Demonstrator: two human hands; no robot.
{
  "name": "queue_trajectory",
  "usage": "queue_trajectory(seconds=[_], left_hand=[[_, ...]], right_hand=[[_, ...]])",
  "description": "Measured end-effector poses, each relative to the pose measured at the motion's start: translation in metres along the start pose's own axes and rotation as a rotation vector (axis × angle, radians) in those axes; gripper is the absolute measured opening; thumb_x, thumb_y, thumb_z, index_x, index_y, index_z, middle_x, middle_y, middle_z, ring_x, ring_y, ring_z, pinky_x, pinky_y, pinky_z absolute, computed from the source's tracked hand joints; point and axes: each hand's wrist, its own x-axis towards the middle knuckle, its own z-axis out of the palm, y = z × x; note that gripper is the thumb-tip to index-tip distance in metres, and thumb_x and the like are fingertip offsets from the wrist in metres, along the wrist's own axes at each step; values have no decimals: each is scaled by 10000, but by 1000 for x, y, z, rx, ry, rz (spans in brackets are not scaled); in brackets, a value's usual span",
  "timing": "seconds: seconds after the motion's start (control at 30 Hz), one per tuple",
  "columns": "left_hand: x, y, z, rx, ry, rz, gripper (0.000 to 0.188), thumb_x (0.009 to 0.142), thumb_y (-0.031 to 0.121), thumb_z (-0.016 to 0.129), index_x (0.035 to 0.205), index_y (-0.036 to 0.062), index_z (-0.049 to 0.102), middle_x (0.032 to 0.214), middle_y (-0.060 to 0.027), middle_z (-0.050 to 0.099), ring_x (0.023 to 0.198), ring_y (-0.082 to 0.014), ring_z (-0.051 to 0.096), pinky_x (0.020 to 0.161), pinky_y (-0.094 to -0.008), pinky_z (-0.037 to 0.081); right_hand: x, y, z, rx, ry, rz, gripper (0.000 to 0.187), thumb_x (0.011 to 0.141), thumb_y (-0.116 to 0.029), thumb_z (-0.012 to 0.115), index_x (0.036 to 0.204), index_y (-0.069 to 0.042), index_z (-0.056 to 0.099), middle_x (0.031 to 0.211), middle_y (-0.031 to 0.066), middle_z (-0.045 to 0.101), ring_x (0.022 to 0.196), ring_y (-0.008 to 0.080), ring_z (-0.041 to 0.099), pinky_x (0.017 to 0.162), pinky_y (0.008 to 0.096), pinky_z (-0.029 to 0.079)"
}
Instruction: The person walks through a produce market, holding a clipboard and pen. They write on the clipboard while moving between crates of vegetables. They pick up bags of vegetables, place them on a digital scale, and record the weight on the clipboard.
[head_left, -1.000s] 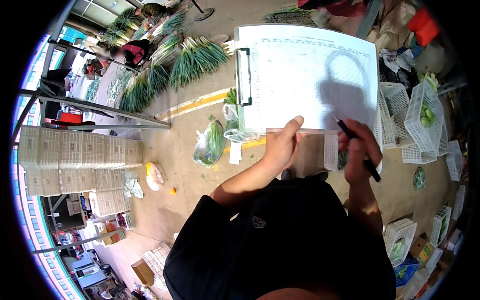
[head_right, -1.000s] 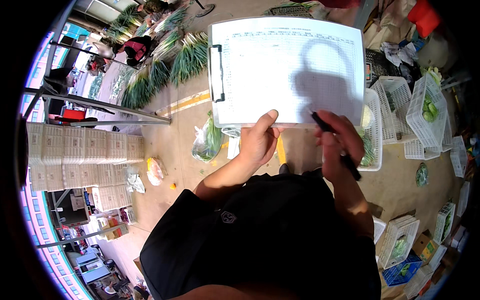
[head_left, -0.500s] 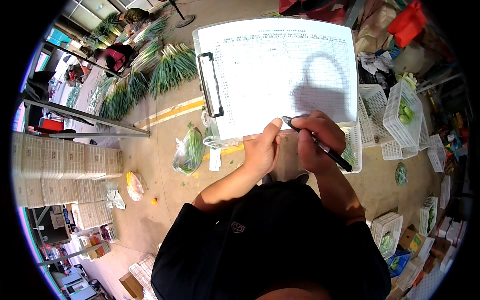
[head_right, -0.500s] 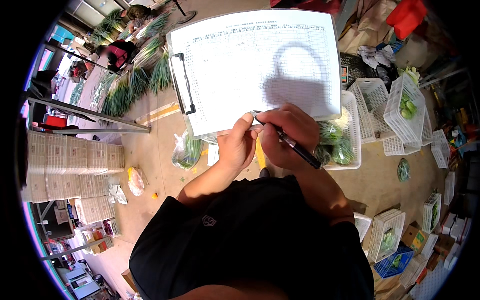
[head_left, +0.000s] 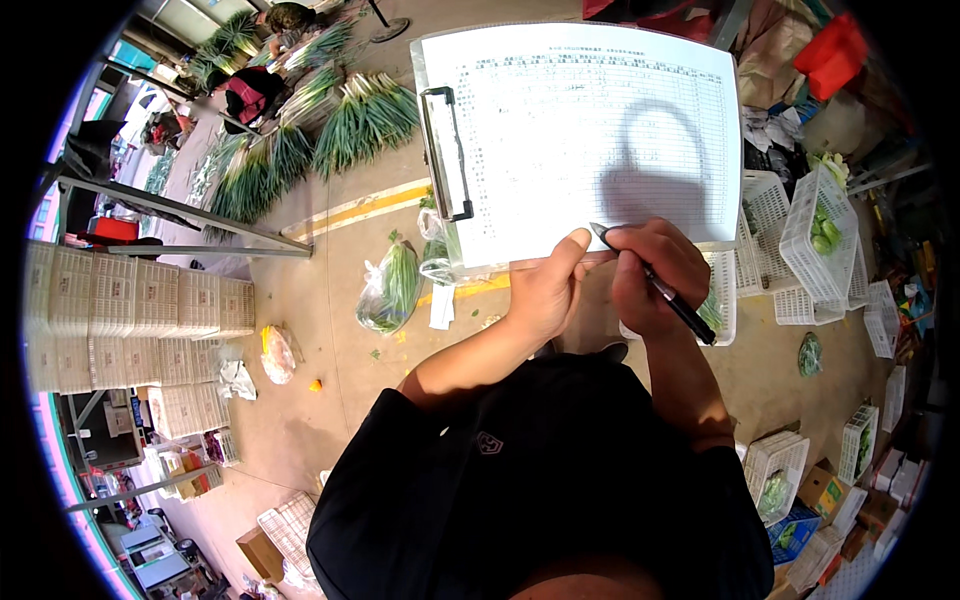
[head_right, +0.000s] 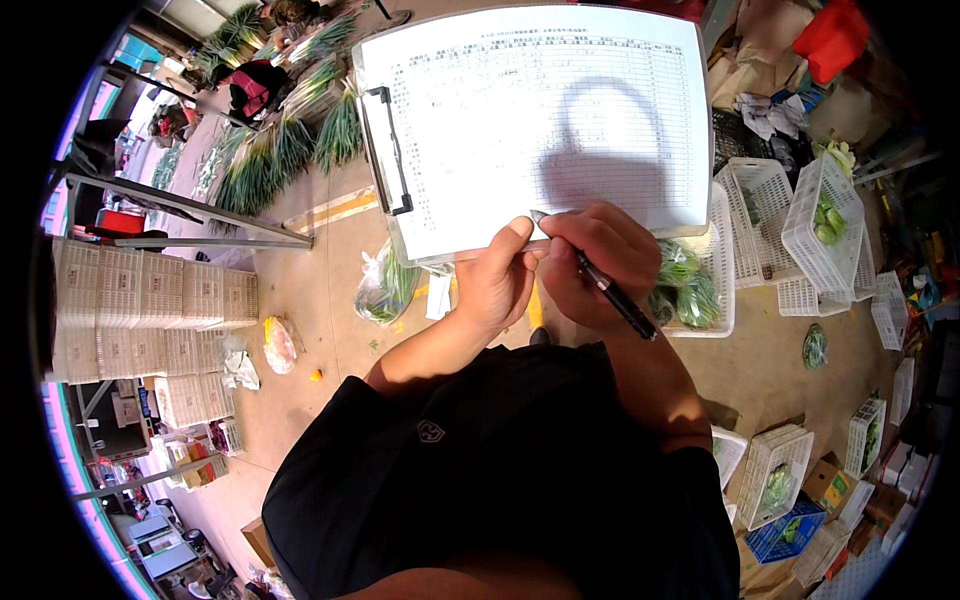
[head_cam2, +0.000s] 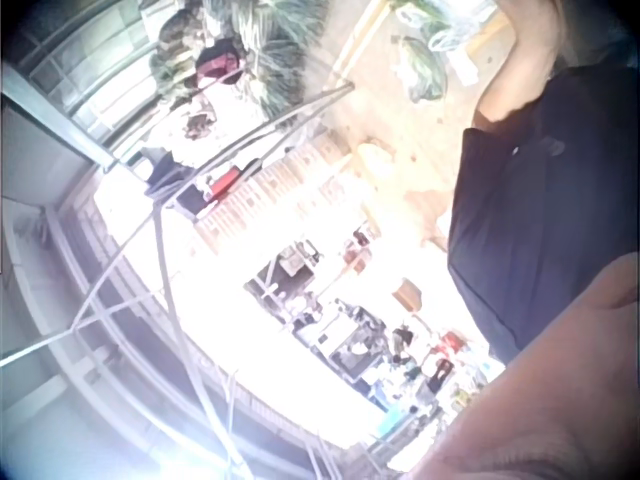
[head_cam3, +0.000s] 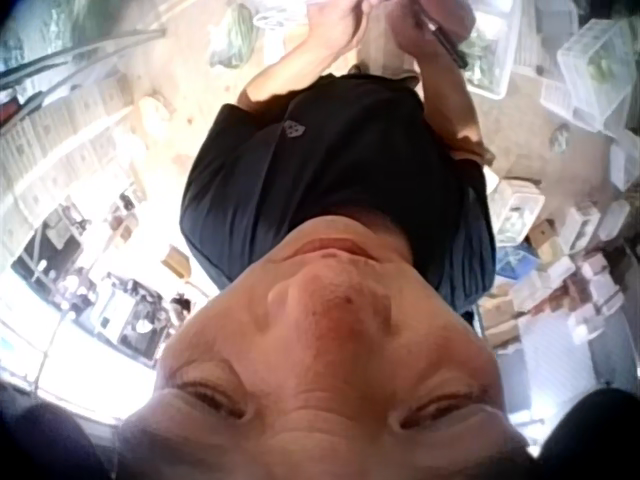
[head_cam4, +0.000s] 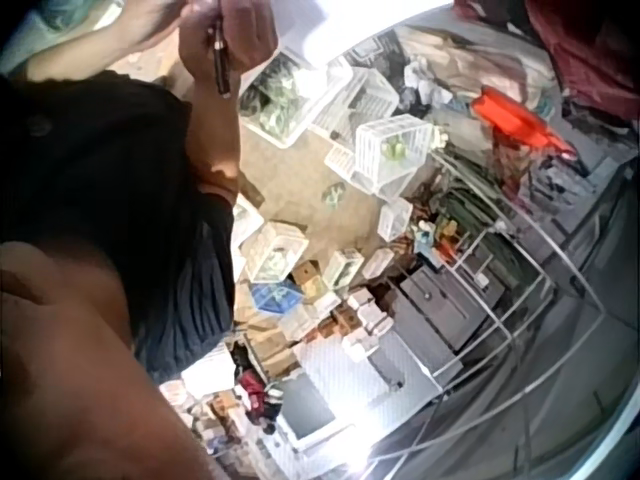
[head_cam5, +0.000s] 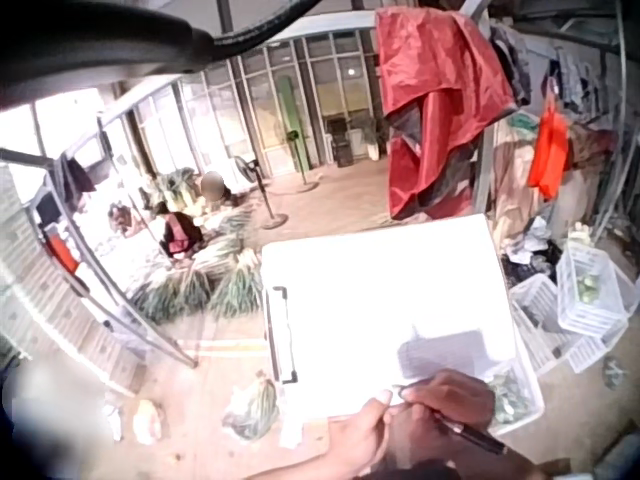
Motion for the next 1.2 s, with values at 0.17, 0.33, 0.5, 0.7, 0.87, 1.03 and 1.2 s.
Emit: queue_trajectory(seconds=[0.17, 0.33, 0.5, 0.7, 0.87, 1.03, 1.2], left_hand=[[-3, 1, -3, -9, 3, 12, 205, 961, -29, 527, 1160, 4, 563, 998, -77, 618, 737, -128, 542, 674, -266, 476], [-4, 4, 3, 33, 110, -33, 218, 957, -30, 532, 1170, 7, 568, 996, -81, 631, 746, -126, 573, 670, -257, 504], [0, 0, -13, -73, -74, 22, 229, 954, -29, 545, 1178, 11, 571, 1028, -90, 649, 832, -149, 648, 718, -266, 555], [-1, 2, 3, -11, 68, 13, 240, 954, -28, 548, 1190, 11, 565, 1037, -94, 652, 815, -146, 657, 718, -270, 570], [-1, -2, -2, -4, 108, 27, 266, 954, -29, 547, 1218, 3, 548, 1064, -109, 649, 817, -155, 667, 733, -271, 591], [0, -3, -6, -42, 47, 34, 297, 955, -23, 548, 1251, -1, 522, 1095, -122, 639, 867, -167, 673, 768, -281, 605], [2, -2, -5, -17, 33, 27, 298, 957, -23, 539, 1254, -8, 514, 1105, -128, 630, 862, -171, 659, 757, -284, 595]], right_hand=[[0, -1, 3, 1, -5, -13, 199, 706, 69, 614, 881, 20, 694, 624, 59, 569, 487, 133, 493, 440, 262, 371], [1, 1, 3, 3, -9, -32, 211, 701, 74, 609, 886, 20, 697, 612, 44, 556, 481, 120, 463, 432, 261, 347], [1, 1, 4, 13, 2, -46, 206, 704, 73, 608, 883, 15, 693, 607, 33, 544, 478, 121, 442, 428, 263, 335], [2, 3, 5, -27, 13, -59, 173, 712, 53, 624, 868, 14, 689, 602, 34, 542, 474, 128, 446, 429, 268, 345], [3, 2, 5, -12, 13, -53, 138, 723, 36, 626, 844, 11, 686, 604, 44, 549, 477, 133, 467, 433, 269, 360], [3, 1, 2, -1, -12, -1, 148, 716, 33, 626, 848, 8, 688, 606, 45, 549, 480, 125, 471, 433, 265, 360], [1, 6, 1, 0, 5, -4, 171, 716, 42, 619, 866, 4, 693, 603, 36, 534, 475, 109, 448, 425, 264, 336]])
